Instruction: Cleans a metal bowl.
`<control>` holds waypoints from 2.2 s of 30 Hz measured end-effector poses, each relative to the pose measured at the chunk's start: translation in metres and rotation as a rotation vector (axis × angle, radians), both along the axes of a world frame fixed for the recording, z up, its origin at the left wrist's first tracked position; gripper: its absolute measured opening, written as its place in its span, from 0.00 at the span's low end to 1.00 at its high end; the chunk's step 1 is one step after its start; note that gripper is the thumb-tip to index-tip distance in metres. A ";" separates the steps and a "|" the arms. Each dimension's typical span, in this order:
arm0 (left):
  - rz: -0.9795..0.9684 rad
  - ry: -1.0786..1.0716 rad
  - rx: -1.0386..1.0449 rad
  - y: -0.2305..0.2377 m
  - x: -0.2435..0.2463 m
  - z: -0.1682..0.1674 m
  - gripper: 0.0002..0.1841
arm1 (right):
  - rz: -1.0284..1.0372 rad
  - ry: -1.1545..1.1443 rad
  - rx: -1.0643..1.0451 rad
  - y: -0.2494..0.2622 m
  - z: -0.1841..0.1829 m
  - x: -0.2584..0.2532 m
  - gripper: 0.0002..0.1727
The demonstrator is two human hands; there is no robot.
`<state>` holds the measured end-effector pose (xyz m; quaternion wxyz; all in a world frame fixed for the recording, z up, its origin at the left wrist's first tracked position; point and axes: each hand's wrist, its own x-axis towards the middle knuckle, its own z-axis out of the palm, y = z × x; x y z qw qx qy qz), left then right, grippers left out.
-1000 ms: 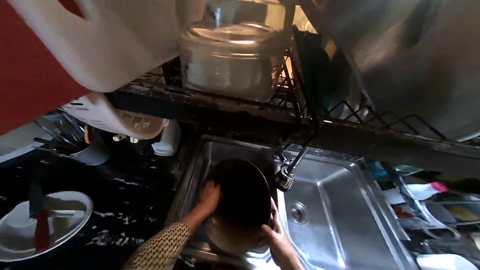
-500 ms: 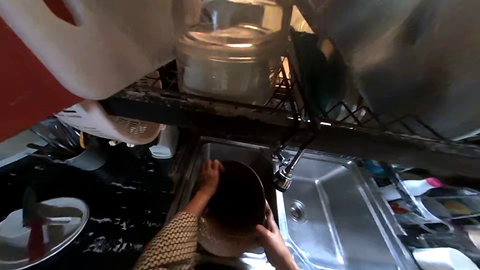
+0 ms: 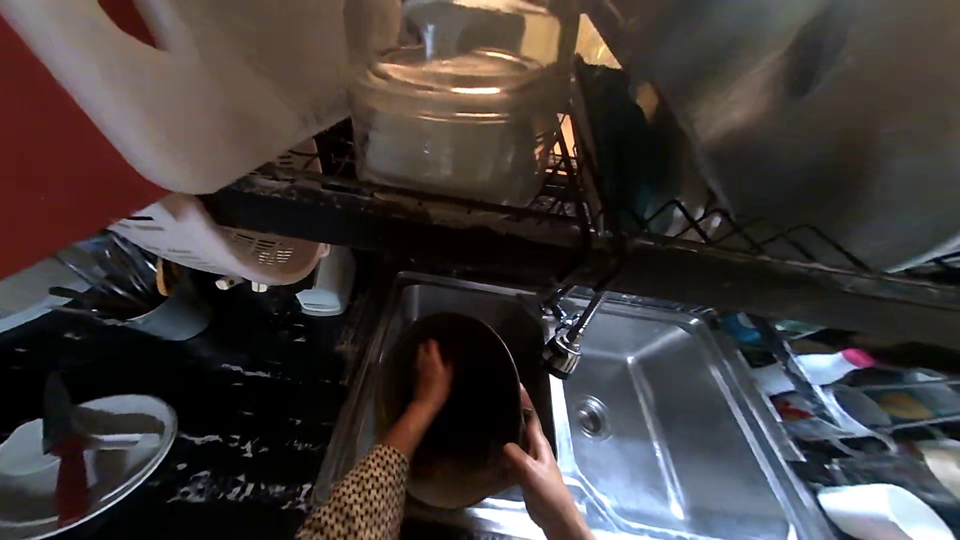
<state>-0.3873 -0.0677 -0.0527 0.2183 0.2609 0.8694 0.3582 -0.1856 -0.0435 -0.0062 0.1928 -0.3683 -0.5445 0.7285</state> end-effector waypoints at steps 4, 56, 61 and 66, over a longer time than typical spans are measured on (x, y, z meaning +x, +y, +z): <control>-0.038 0.012 -0.335 -0.021 0.000 -0.009 0.30 | -0.037 -0.031 -0.026 0.001 0.005 -0.004 0.60; -0.292 0.468 0.581 -0.037 0.042 0.016 0.26 | -0.159 -0.391 0.920 0.029 -0.027 -0.044 0.26; 0.004 0.558 0.666 -0.009 0.017 -0.026 0.28 | -0.178 -0.410 0.889 0.024 -0.021 -0.035 0.31; -0.052 0.250 0.772 -0.007 0.007 -0.017 0.25 | -0.265 -0.335 0.617 0.032 -0.023 -0.022 0.30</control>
